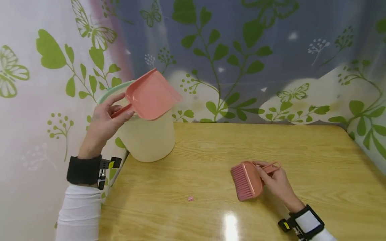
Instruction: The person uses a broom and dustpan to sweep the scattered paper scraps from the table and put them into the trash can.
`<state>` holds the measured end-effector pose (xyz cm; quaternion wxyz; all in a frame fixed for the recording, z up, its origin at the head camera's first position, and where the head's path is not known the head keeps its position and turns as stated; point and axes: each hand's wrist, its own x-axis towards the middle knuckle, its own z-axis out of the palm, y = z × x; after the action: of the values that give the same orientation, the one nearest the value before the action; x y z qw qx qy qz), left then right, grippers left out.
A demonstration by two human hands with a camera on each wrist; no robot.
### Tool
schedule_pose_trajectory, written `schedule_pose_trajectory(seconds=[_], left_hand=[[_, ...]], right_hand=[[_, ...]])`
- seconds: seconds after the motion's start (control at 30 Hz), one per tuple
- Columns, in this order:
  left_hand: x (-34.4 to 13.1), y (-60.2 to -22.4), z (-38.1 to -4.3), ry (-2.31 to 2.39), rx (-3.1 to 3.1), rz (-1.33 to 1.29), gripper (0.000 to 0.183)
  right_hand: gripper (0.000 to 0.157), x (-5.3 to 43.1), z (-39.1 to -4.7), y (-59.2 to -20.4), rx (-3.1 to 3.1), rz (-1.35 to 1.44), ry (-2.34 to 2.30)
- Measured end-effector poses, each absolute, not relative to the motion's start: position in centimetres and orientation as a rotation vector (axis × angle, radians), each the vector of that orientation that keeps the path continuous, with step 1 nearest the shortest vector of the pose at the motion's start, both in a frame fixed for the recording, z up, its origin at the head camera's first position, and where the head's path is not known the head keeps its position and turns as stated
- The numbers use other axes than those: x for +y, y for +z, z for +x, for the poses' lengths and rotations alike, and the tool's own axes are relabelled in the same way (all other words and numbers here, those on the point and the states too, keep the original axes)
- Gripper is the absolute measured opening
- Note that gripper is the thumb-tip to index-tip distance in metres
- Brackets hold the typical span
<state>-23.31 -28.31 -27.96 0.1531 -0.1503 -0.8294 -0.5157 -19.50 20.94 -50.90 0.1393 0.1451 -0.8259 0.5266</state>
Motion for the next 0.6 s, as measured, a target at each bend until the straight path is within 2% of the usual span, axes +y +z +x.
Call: schedule_pose_trajectory(seconds=[0.33,0.6], left_hand=[[-20.8,-34.4,-23.6,-1.427,-2.524,-0.900,0.059],[-15.0,-44.0,-24.8,-1.490,-2.782,-1.055,0.058]], right_hand=[[0.026,21.3,-19.1,-50.8,-2.321,0.400,1.564],[0.025,22.4,-18.1,-50.8,-2.256,0.250,1.485]])
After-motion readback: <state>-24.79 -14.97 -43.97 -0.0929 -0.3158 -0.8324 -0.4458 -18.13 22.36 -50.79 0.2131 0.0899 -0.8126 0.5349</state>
